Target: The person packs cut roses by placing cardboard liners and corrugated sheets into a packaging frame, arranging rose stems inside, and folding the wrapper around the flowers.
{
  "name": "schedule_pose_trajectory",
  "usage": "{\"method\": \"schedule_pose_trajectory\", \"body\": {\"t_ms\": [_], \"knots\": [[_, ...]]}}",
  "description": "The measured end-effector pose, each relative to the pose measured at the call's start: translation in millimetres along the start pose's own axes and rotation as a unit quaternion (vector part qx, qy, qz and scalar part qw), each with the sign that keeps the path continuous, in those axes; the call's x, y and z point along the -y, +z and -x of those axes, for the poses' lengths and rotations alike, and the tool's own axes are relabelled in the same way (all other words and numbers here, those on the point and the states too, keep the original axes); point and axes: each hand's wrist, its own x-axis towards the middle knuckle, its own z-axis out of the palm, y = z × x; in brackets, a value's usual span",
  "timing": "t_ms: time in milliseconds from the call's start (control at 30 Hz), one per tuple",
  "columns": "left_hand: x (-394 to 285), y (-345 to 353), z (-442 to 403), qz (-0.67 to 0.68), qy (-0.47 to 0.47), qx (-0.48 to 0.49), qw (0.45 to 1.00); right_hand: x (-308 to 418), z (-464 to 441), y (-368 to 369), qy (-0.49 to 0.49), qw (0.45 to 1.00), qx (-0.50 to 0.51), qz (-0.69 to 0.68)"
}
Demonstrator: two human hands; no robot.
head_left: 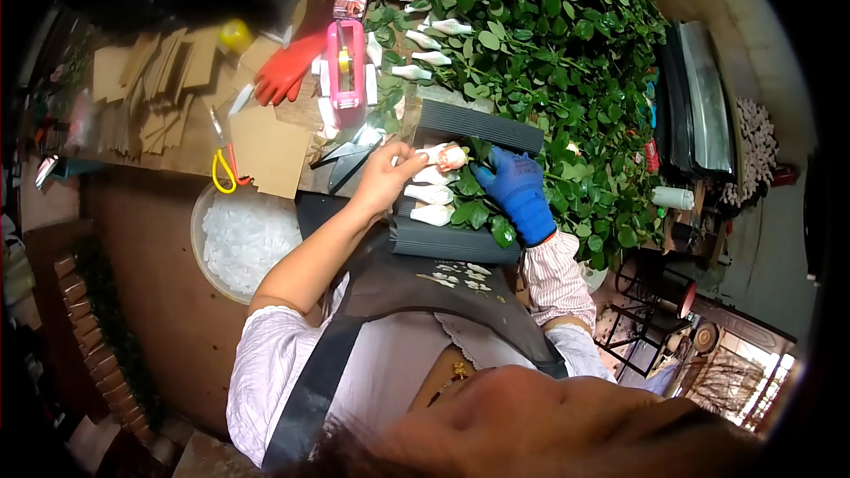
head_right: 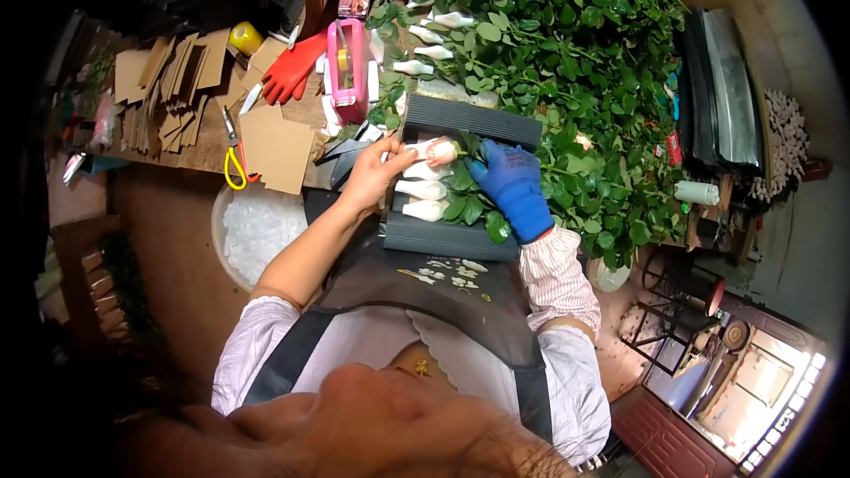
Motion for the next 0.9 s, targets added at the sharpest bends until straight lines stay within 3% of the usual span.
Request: {"method": "schedule_pose_trajectory", "body": {"t_ms": [167, 267, 300, 333, 433, 533, 600, 667, 700, 767, 867, 900], "knots": [[-31, -22, 21, 0.148, -0.043, -0.087, 0.984, 0, 1, -3, 0.006, 1.000, 0.020, -0.017], [-29, -44, 20, -0.108, 0.199, -0.112, 0.968, -5, 2, -18, -0.031, 0.994, 0.050, -0.096], [-33, -43, 24, -0.125, 0.179, -0.087, 0.972, -7, 3, -23, -0.048, 0.989, 0.066, -0.127], [-37, -39, 25, -0.244, 0.125, -0.061, 0.960, -11, 0, -19, -0.033, 0.991, 0.102, -0.081], [-51, -4, 29, -0.448, 0.073, 0.004, 0.891, -5, 0, -9, -0.036, 0.997, 0.065, -0.019], [-28, 6, 15, -0.457, 0.235, -0.011, 0.858, -2, 5, 0, -0.034, 0.999, 0.028, 0.008], [-22, 3, 15, -0.406, 0.234, -0.005, 0.884, 6, 5, -7, 0.013, 0.997, 0.073, 0.023], [-18, -3, 17, -0.319, 0.241, -0.016, 0.916, -2, 5, 4, -0.004, 0.999, 0.042, 0.030], [-10, -9, 15, -0.230, 0.199, -0.046, 0.951, -6, 5, 9, -0.013, 0.999, 0.027, 0.033], [-26, -41, 16, -0.128, 0.206, -0.114, 0.963, -7, 2, 4, -0.003, 0.998, 0.068, 0.001], [-19, -65, 26, -0.216, 0.198, -0.053, 0.955, -4, 3, -23, -0.023, 0.990, 0.127, -0.054], [-8, -65, 27, -0.259, 0.145, -0.023, 0.955, -1, 3, -34, -0.036, 0.986, 0.145, -0.072]]}}
